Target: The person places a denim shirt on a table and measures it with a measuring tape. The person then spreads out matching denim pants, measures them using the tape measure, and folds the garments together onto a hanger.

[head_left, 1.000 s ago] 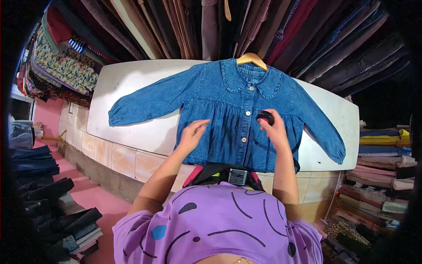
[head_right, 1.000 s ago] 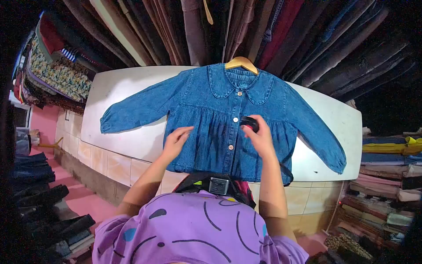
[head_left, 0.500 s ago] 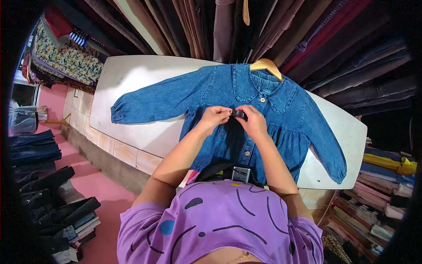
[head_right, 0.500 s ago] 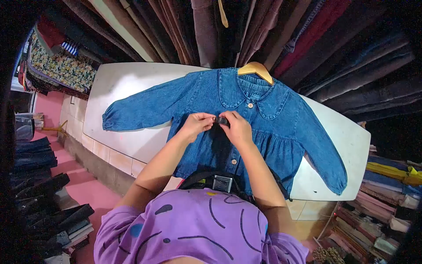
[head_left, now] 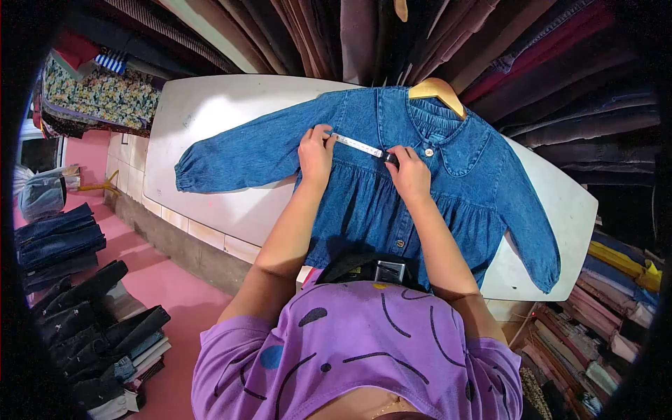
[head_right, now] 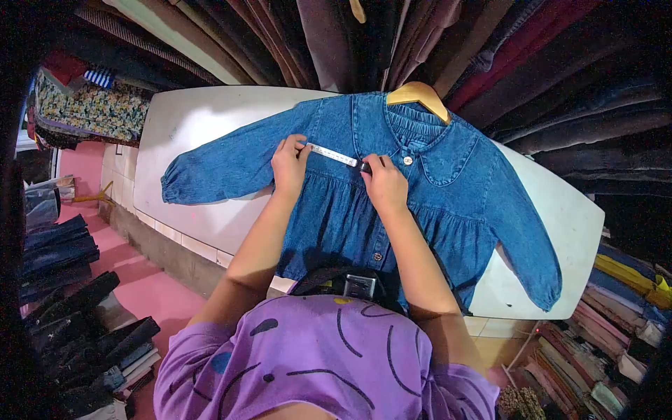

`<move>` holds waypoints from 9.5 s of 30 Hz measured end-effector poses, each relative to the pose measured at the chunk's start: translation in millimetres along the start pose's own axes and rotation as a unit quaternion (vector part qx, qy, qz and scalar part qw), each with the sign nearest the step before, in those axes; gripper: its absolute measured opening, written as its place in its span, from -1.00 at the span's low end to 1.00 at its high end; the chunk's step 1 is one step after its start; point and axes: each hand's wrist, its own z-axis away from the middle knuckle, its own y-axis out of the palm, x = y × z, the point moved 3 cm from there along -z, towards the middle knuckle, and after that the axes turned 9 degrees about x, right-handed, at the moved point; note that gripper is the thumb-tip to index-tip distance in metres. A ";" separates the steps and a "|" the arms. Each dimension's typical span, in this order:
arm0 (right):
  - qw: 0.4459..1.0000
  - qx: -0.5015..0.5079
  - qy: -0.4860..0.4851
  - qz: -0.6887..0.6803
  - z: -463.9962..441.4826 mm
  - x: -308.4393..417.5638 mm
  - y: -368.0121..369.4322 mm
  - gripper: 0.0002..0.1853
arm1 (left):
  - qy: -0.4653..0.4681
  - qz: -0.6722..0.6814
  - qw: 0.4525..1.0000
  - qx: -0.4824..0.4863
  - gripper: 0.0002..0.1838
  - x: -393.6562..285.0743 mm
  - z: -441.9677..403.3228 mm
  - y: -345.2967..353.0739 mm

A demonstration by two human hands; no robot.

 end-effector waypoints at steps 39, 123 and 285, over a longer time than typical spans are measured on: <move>1.000 -0.024 0.009 -0.003 -2.9 18.6 6.1 -0.76 | 0.088 -0.103 0.989 0.063 -0.84 1.4 -13.1 -8.9; 0.961 -0.048 0.271 0.011 106.3 -192.8 -149.2 -0.68 | 0.165 -0.348 0.916 0.110 -0.48 22.7 37.4 2.6; 0.844 -0.147 0.514 -0.046 389.7 -264.8 -356.9 -0.81 | 0.357 -0.067 0.899 0.244 -0.77 -246.7 43.4 201.4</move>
